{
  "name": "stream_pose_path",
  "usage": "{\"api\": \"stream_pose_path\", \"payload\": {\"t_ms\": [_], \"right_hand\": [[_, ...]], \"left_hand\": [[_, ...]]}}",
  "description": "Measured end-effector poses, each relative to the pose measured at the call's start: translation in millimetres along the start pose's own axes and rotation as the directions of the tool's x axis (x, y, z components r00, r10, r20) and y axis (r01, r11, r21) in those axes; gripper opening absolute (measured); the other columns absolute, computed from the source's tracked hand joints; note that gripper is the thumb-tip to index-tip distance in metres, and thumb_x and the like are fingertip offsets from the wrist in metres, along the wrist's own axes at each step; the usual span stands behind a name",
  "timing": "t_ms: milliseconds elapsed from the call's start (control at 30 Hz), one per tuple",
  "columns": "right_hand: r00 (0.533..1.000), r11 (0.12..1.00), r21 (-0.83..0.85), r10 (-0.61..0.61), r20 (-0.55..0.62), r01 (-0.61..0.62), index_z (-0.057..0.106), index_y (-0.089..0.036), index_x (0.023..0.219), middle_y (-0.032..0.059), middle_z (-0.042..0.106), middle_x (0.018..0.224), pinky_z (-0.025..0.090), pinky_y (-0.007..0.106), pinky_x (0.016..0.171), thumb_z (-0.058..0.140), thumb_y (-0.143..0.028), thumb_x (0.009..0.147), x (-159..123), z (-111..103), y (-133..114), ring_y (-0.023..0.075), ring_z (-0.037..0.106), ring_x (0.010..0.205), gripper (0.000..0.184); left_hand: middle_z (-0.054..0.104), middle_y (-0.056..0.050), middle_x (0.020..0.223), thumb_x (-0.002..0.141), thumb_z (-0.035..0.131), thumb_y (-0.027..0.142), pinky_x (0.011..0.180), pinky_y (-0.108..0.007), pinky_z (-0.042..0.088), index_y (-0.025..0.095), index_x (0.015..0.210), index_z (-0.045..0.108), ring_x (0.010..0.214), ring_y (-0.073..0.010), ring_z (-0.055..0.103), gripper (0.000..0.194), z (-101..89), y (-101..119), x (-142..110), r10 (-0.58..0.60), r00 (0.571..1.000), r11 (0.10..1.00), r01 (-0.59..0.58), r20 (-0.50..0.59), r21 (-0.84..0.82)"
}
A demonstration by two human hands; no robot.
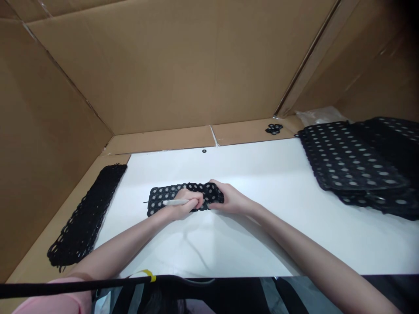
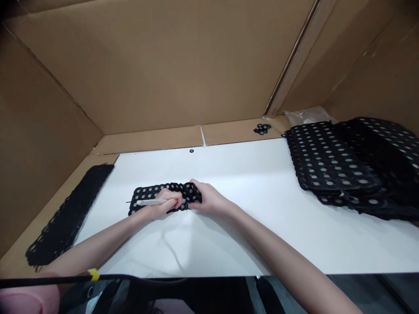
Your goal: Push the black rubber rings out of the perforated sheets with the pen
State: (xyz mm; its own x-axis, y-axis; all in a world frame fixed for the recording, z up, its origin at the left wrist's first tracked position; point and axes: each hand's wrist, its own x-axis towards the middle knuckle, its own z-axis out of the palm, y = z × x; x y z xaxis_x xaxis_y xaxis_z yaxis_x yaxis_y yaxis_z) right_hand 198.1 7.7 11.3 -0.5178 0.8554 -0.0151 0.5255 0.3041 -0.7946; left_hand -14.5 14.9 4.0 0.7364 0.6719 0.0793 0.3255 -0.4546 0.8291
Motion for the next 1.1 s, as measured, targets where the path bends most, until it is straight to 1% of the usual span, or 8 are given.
{"api": "stream_pose_path", "payload": {"t_ms": [67, 200, 300, 367, 433, 633, 933, 1100], "right_hand": [[0.998, 0.998, -0.042, 0.053, 0.021, -0.052, 0.043, -0.022, 0.09, -0.0009, 0.058, 0.08, 0.038, 0.024, 0.061, 0.07, -0.026, 0.062, -1, -2, -3, 0.0162, 0.052, 0.069, 0.039], [0.992, 0.986, -0.11, 0.127, 0.023, -0.124, 0.041, -0.022, 0.094, 0.0012, 0.061, 0.083, 0.038, 0.026, 0.062, 0.069, -0.023, 0.062, -2, -1, -11, 0.0188, 0.055, 0.072, 0.042], [0.991, 0.983, -0.131, 0.133, 0.025, -0.129, 0.041, -0.022, 0.096, 0.001, 0.06, 0.083, 0.037, 0.026, 0.062, 0.067, -0.02, 0.062, -2, 0, -17, 0.0184, 0.054, 0.072, 0.043], [0.991, 0.985, -0.12, 0.13, 0.031, -0.126, 0.04, -0.023, 0.095, -0.0008, 0.058, 0.08, 0.036, 0.025, 0.061, 0.066, -0.018, 0.061, -2, 0, -19, 0.0169, 0.052, 0.069, 0.043], [0.991, 0.989, -0.076, 0.128, 0.041, -0.125, 0.04, -0.023, 0.093, -0.0028, 0.055, 0.076, 0.036, 0.024, 0.06, 0.067, -0.017, 0.06, -2, 0, -18, 0.0155, 0.05, 0.067, 0.043], [0.993, 0.988, 0.101, 0.11, 0.038, -0.114, 0.043, -0.022, 0.088, -0.0053, 0.05, 0.074, 0.035, 0.021, 0.058, 0.07, -0.018, 0.055, -2, 1, -8, 0.0132, 0.047, 0.068, 0.043], [0.995, 0.991, 0.099, 0.092, 0.025, -0.094, 0.046, -0.022, 0.089, -0.0041, 0.054, 0.076, 0.037, 0.022, 0.058, 0.069, -0.02, 0.055, -2, 2, -7, 0.0139, 0.049, 0.068, 0.042], [0.995, 0.991, 0.087, 0.096, 0.024, -0.098, 0.046, -0.021, 0.088, -0.004, 0.054, 0.075, 0.036, 0.022, 0.057, 0.069, -0.02, 0.054, -2, 1, -6, 0.0135, 0.048, 0.067, 0.041]], "left_hand": [[0.043, 0.002, 0.051, 0.076, 0.034, 0.017, 0.053, -0.022, 0.03, 0.015, 0.059, 0.047, 0.049, -0.0096, 0.039, 0.022, 0.0, -2, -1, -0.001, 1.0, 0.997, -0.001, -0.019, -0.072], [0.038, 0.004, 0.045, 0.076, 0.035, 0.015, 0.047, -0.022, 0.027, 0.015, 0.059, 0.05, 0.043, -0.0086, 0.034, 0.023, -0.7, -1, -6, -0.022, 0.993, 0.978, -0.002, -0.112, -0.208], [0.036, 0.004, 0.043, 0.077, 0.036, 0.016, 0.046, -0.021, 0.026, 0.014, 0.058, 0.051, 0.041, -0.0082, 0.033, 0.024, 2.2, 3, -11, 0.012, 0.97, 0.977, -0.063, -0.241, -0.206], [0.038, 0.004, 0.044, 0.077, 0.036, 0.016, 0.046, -0.021, 0.026, 0.014, 0.058, 0.052, 0.042, -0.0078, 0.034, 0.024, 6.1, 6, -14, 0.055, 0.956, 0.976, -0.112, -0.288, -0.185], [0.039, 0.003, 0.045, 0.076, 0.036, 0.014, 0.047, -0.021, 0.026, 0.014, 0.058, 0.052, 0.042, -0.0075, 0.035, 0.024, 9.7, 8, -15, 0.067, 0.963, 0.976, -0.118, -0.26, -0.185], [0.042, 0.003, 0.048, 0.077, 0.035, 0.014, 0.049, -0.021, 0.028, 0.014, 0.06, 0.053, 0.046, -0.0077, 0.038, 0.025, 12.5, 3, -14, 0.032, 0.993, 0.984, -0.051, -0.112, -0.168], [0.042, 0.002, 0.048, 0.078, 0.036, 0.017, 0.05, -0.022, 0.03, 0.014, 0.06, 0.052, 0.046, -0.0087, 0.039, 0.025, 11.7, 5, -14, 0.077, 0.995, 0.98, -0.089, -0.07, -0.178], [0.045, 0.001, 0.051, 0.08, 0.034, 0.018, 0.053, -0.022, 0.032, 0.014, 0.062, 0.053, 0.049, -0.0095, 0.041, 0.026, 9.4, 12, -14, 0.098, 0.994, 0.989, -0.103, -0.05, -0.104]]}}
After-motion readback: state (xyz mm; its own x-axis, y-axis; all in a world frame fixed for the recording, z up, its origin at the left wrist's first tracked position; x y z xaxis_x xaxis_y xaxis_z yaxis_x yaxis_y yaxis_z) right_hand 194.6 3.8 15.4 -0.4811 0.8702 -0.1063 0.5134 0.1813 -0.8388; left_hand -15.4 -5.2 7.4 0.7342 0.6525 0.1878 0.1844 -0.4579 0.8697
